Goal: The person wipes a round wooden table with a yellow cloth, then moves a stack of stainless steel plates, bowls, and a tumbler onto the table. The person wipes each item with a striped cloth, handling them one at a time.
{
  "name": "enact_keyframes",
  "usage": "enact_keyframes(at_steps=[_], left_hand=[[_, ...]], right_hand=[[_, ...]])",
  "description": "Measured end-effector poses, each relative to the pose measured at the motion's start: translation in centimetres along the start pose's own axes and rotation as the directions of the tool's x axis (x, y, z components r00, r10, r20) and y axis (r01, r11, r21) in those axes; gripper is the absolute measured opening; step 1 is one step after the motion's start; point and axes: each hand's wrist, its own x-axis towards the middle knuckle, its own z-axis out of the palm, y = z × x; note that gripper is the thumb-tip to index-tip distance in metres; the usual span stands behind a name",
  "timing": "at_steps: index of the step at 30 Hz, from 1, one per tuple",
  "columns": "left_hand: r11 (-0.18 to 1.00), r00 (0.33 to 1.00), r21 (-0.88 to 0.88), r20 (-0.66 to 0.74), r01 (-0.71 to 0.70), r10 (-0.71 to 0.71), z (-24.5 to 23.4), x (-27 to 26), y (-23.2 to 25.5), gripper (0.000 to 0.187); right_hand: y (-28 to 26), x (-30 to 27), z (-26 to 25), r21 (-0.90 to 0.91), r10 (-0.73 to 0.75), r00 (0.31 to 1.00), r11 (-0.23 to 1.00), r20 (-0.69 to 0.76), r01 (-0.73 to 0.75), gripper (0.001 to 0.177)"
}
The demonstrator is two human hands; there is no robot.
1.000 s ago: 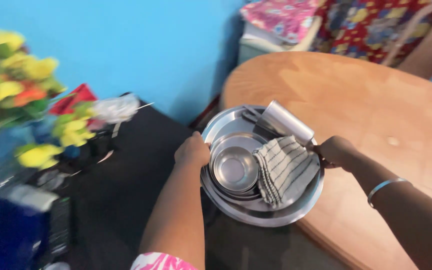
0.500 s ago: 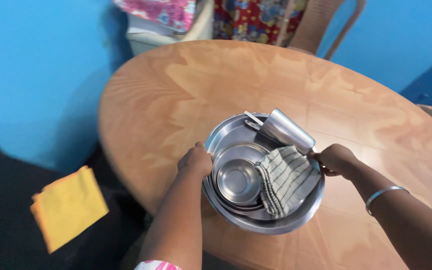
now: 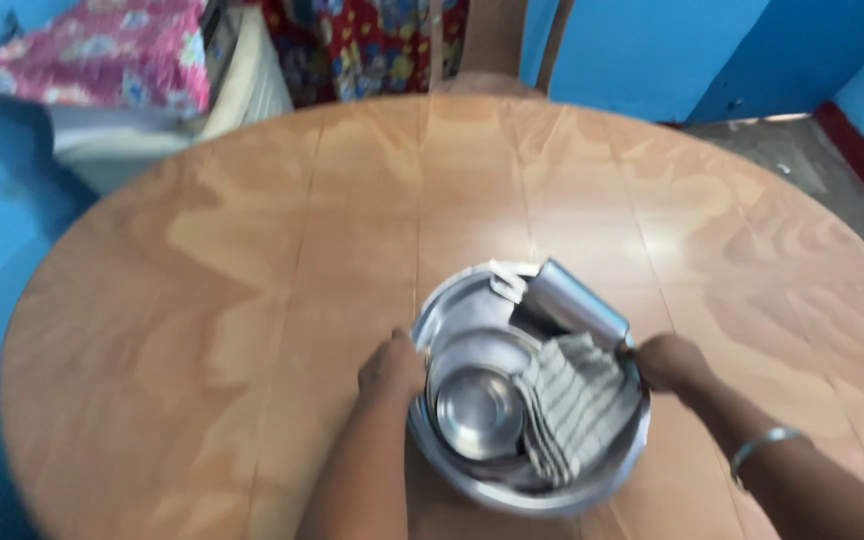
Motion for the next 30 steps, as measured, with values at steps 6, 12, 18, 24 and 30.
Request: enact_keyframes(at_steps=[6, 12, 18, 24, 30], left_hand=[[1.000, 0.997, 0.022, 0.071, 0.017, -0.019, 0.3, 6.4, 1.3, 0.046], [0.999, 0.998, 0.042, 0.063, 0.024, -0.027, -0.3, 12.3, 2.3, 0.046], [0.993, 0.992, 0.066, -0.081, -0.095, 0.100, -0.1, 17.5, 2.1, 0.048], [0.993, 0.959, 0.038, -0.255, -0.115, 0.121, 2.3, 18.0, 1.5, 0.046], [0.986, 0.942, 0.055, -0.289, -0.160, 0.169, 3.0, 18.8, 0.8, 0.044]], right_hand=[[-0.9, 4.8, 2.2, 0.170, 0.071, 0.997, 0.983, -0.005, -0.069, 0.047], [-5.5, 8.2, 1.9, 0.205, 0.123, 0.992, 0.972, -0.036, -0.114, 0.047], [-9.9, 9.6, 0.9, 0.216, 0.116, 0.970, 0.974, -0.213, -0.069, 0.044], [-11.6, 9.0, 3.3, 0.209, 0.097, 0.877, 0.978, -0.470, 0.003, 0.046], [-11.5, 9.9, 4.7, 0.209, 0.072, 0.842, 0.977, -0.535, 0.049, 0.043]])
